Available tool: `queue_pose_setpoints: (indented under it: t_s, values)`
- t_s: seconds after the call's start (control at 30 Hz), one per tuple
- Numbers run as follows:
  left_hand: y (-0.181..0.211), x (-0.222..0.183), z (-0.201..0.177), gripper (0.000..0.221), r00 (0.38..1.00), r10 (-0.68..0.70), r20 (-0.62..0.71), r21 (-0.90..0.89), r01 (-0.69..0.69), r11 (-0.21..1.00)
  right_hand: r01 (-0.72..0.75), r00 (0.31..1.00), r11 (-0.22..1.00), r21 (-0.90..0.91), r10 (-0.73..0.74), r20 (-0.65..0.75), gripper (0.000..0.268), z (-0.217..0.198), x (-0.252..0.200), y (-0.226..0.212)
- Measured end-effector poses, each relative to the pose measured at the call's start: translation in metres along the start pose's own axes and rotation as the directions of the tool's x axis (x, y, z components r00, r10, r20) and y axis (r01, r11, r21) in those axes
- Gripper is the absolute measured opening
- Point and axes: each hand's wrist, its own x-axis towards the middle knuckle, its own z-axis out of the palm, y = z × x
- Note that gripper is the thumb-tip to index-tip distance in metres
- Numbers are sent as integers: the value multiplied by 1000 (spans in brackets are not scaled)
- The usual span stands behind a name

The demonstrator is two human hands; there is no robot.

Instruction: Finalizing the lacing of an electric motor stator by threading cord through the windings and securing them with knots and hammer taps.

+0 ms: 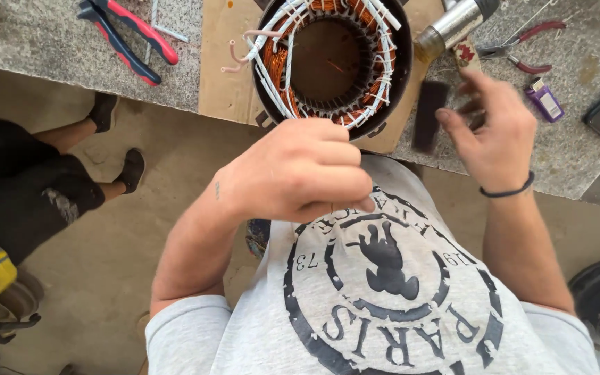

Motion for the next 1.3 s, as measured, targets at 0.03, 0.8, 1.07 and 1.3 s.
queue_pose_setpoints:
  t_s: [0.03, 0.8, 1.07, 1.3]
  values:
    - [0, 0, 0, 32, 1000, 24, 8, 0, -24, 1000, 74, 983, 996, 57, -63, -172, 28, -2, 1, -9]
    - [-7, -49, 21, 26, 893, -247, -377, 445, 408, 797, 796, 571, 598, -94, -794, -208, 16, 18, 66, -93]
    - [-5, -35, 14, 12, 871, -349, -345, 456, 481, 749, 859, 471, 472, -197, -881, -54, 4, 6, 61, -94]
    - [-6, -31, 20, 14, 850, -422, -315, 452, 525, 721, 849, 497, 488, -202, -868, -8, 8, 4, 50, -88]
